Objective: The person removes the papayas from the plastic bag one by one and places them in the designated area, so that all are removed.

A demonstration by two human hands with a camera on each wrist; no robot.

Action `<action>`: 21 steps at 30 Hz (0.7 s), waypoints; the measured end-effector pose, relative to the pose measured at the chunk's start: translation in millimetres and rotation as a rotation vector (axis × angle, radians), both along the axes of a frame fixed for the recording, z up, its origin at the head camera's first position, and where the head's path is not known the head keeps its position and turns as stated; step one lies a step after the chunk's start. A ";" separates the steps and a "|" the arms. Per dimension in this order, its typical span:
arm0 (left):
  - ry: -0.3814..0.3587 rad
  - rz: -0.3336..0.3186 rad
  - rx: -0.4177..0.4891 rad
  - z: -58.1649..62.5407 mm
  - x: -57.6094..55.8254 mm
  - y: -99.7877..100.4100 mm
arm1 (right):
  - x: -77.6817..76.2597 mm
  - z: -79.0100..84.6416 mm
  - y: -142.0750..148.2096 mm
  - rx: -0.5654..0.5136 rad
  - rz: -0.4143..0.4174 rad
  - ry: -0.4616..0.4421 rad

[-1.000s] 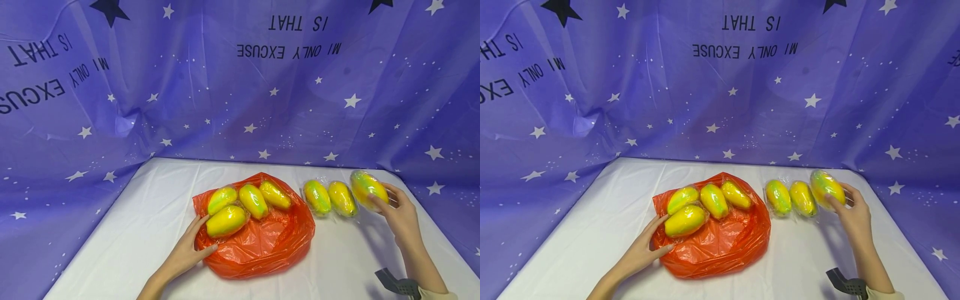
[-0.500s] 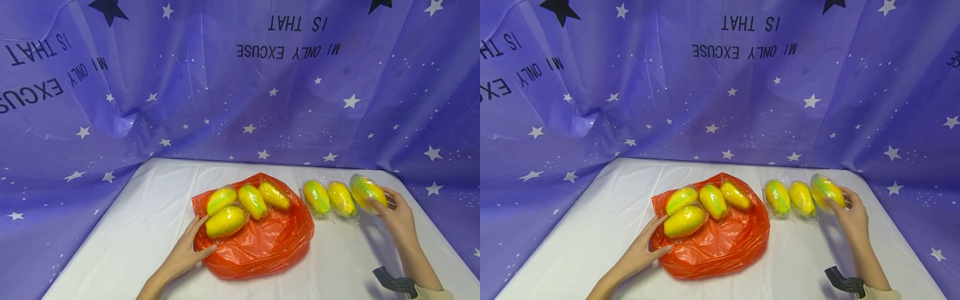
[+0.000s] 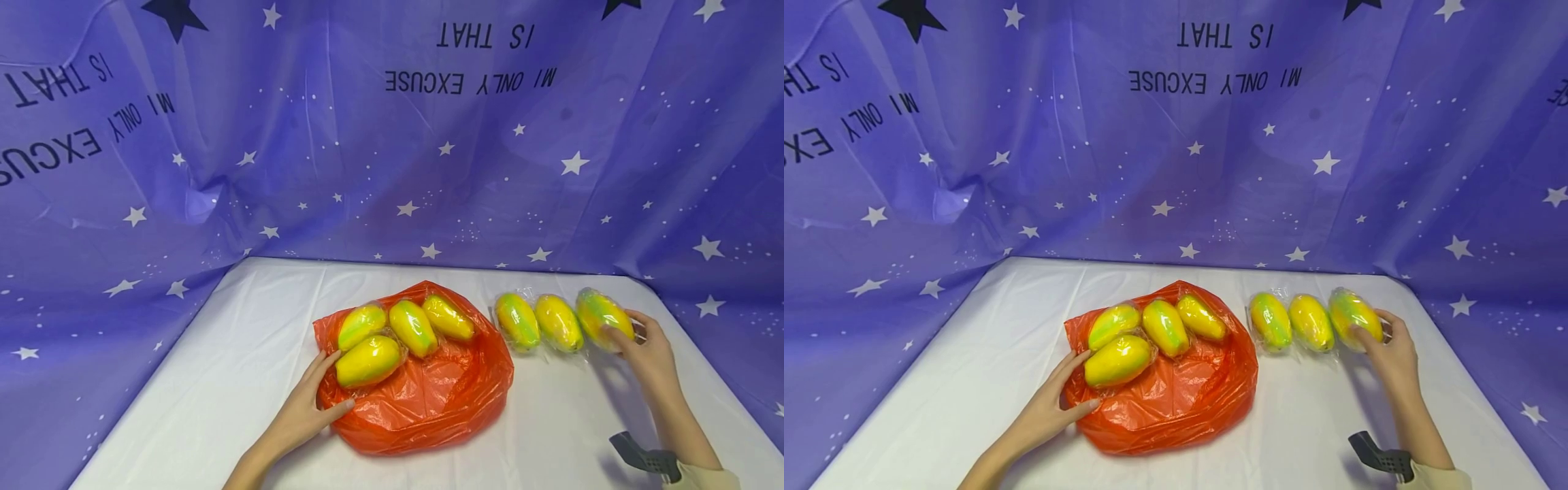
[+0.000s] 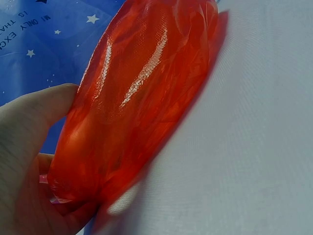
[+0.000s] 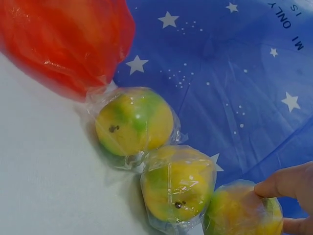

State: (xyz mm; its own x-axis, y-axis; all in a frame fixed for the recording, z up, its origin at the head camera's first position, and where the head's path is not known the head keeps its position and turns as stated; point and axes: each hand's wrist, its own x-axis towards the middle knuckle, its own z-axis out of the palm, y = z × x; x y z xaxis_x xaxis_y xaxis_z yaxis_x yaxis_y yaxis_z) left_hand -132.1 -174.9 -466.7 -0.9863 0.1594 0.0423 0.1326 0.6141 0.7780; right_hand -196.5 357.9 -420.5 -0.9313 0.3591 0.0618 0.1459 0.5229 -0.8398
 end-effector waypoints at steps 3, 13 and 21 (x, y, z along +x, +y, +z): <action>0.000 0.001 0.001 0.4 0.0 0.0 | -2.1 -3.9 2.5 -0.009 -0.009 -0.009; 0.000 0.000 0.002 0.2 0.0 -0.3 | -4.2 -9.6 7.3 -0.028 0.037 -0.045; 0.003 -0.001 0.001 -0.6 0.2 -0.8 | -4.8 -13.6 9.2 -0.016 0.048 -0.073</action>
